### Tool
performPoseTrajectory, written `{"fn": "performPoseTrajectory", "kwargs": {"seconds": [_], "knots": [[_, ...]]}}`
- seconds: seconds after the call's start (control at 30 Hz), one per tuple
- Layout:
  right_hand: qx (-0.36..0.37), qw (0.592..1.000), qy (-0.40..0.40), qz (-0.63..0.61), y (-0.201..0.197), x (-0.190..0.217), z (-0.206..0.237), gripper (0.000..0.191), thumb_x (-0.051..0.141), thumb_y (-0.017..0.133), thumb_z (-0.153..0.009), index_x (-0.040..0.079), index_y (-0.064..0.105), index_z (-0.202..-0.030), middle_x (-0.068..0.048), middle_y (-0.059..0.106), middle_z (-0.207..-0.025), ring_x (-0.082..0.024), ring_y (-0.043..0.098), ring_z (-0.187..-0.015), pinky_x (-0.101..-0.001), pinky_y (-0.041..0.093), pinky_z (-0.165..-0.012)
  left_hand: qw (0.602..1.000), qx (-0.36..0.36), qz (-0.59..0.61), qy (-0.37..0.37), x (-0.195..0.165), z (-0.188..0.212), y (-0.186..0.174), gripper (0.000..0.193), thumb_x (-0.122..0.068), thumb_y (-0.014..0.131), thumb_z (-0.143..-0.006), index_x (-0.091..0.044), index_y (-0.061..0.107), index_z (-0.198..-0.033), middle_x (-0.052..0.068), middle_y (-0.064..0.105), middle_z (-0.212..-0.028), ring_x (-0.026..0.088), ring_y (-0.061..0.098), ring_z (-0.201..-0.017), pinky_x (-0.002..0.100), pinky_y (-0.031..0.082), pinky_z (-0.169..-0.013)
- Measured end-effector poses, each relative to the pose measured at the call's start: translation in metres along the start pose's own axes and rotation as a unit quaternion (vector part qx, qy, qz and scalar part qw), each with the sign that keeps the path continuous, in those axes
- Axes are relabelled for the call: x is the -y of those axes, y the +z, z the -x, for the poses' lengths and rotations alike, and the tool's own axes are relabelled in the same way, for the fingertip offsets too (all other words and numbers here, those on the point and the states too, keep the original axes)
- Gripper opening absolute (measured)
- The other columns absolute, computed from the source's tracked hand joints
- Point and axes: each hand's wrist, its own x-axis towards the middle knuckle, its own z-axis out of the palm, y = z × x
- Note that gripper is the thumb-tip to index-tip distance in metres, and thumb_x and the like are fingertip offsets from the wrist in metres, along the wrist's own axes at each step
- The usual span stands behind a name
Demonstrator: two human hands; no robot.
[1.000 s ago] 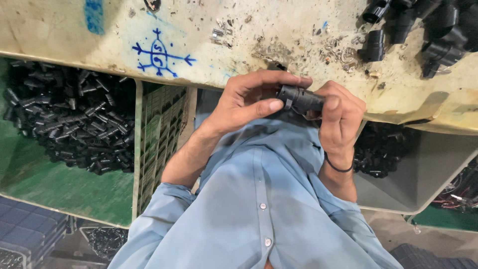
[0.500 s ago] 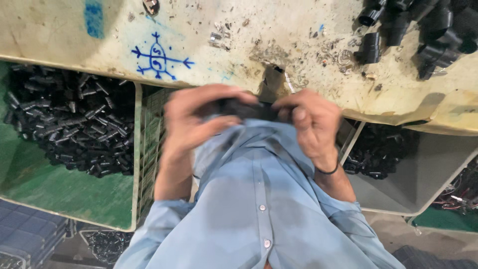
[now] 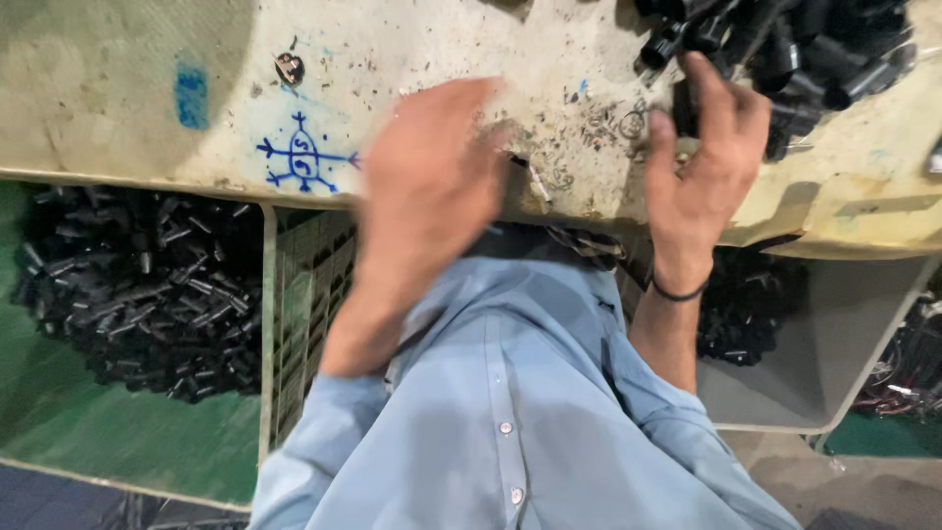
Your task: The person repeatedly picks up small black metal components from a table, aligns them, and presses them together to form longer assemblies. They handle the parts one at a time, occasionally rotating them to check fit, and place the assembled units back on the table.
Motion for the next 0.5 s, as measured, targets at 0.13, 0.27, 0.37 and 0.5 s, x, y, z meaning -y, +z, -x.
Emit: {"fn": "performPoseTrajectory", "kwargs": {"seconds": [0.13, 0.27, 0.37, 0.5], "knots": [[-0.08, 0.902, 0.14, -0.401, -0.015, -0.008, 0.018, 0.037, 0.015, 0.074, -0.113, 0.01, 0.061, -0.147, -0.01, 0.061, -0.128, -0.023, 0.066, -0.115, -0.0366, 0.058, -0.09, 0.998, 0.005, 0.018, 0.059, -0.031, -0.062, 0.089, 0.033, -0.032, 0.08, -0.091, -0.007, 0.067, -0.107, 0.008, 0.066, -0.098, 0.028, 0.067, -0.093, 0.039, 0.055, -0.071], [-0.123, 0.764, 0.198, -0.602, -0.021, -0.019, 0.044, 0.032, 0.009, 0.075, -0.11, 0.005, 0.059, -0.137, -0.015, 0.066, -0.132, -0.024, 0.067, -0.116, -0.0359, 0.057, -0.097, 0.995, 0.015, -0.078, 0.064, -0.045, -0.092, 0.13, 0.043, -0.039, 0.081, -0.075, -0.004, 0.064, -0.093, 0.013, 0.064, -0.099, 0.028, 0.067, -0.093, 0.037, 0.054, -0.057], [-0.133, 0.705, 0.212, -0.664, -0.021, -0.022, 0.052, 0.039, 0.006, 0.078, -0.107, 0.008, 0.056, -0.139, -0.015, 0.066, -0.136, -0.021, 0.068, -0.114, -0.0345, 0.058, -0.099, 0.995, 0.032, -0.055, 0.081, -0.034, -0.086, 0.122, 0.023, -0.019, 0.082, -0.09, -0.012, 0.067, -0.107, 0.003, 0.067, -0.099, 0.022, 0.068, -0.098, 0.034, 0.058, -0.071], [-0.128, 0.694, 0.232, -0.669, -0.014, -0.013, 0.058, 0.046, 0.008, 0.082, -0.102, 0.006, 0.059, -0.142, -0.016, 0.066, -0.132, -0.021, 0.069, -0.108, -0.0314, 0.058, -0.089, 0.977, 0.055, 0.193, 0.071, -0.009, -0.047, 0.073, 0.04, -0.011, 0.083, -0.086, -0.01, 0.068, -0.123, 0.006, 0.072, -0.118, 0.019, 0.068, -0.106, 0.032, 0.06, -0.082]]}}
